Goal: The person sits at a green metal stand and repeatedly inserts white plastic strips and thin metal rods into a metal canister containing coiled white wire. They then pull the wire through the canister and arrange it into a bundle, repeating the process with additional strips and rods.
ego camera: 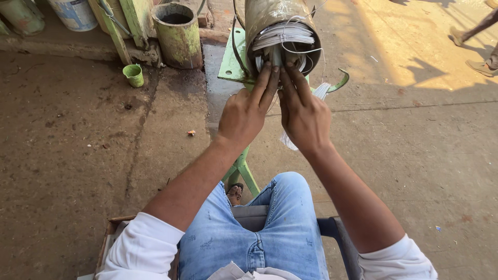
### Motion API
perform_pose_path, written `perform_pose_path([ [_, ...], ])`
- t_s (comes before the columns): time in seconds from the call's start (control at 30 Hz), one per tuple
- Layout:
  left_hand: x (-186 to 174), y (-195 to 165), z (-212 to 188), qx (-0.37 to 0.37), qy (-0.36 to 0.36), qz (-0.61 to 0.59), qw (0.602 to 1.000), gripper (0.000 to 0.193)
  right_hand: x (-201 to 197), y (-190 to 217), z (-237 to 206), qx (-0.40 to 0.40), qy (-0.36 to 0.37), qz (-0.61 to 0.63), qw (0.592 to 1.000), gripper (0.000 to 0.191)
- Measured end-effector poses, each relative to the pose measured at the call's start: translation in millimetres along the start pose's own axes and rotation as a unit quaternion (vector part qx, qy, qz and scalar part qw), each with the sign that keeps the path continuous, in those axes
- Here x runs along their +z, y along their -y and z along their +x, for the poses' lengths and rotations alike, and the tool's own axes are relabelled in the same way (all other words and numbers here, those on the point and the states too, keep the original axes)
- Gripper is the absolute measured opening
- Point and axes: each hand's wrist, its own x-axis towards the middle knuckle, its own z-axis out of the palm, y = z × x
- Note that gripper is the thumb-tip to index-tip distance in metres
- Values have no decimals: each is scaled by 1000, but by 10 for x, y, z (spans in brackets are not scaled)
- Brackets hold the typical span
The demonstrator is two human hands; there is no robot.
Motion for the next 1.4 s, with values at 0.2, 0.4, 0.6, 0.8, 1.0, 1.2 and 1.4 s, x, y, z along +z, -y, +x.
perform_pose_path([
  [0.2, -31, -23, -26, -13, 32, -38, 999, 81, -267, -86, 379, 15, 61, -142, 988, 33],
  [0.4, -42, 67, 78, -39, -62, -60, 996, 49, -260, -86, 778, -79, 243, -312, 915, 25],
  [0.6, -118, 173, 377, -37, -61, -47, 996, 33, -191, -217, 793, -135, 196, -304, 923, 18],
  [0.8, -262, 61, 669, -94, 8, -98, 991, 23, -196, -447, 647, -142, 116, -214, 959, 13],
  [1.0, -358, 35, 923, -109, 105, -21, 988, 11, -138, -394, 633, -99, 138, -240, 956, 9],
  [1.2, -326, -35, 993, -98, 159, 41, 982, 15, -141, -402, 588, -102, 121, -217, 963, 7],
  [1.4, -254, 12, 997, -6, 154, 111, 982, 17, -133, -501, 579, -133, 123, -221, 958, 11],
])
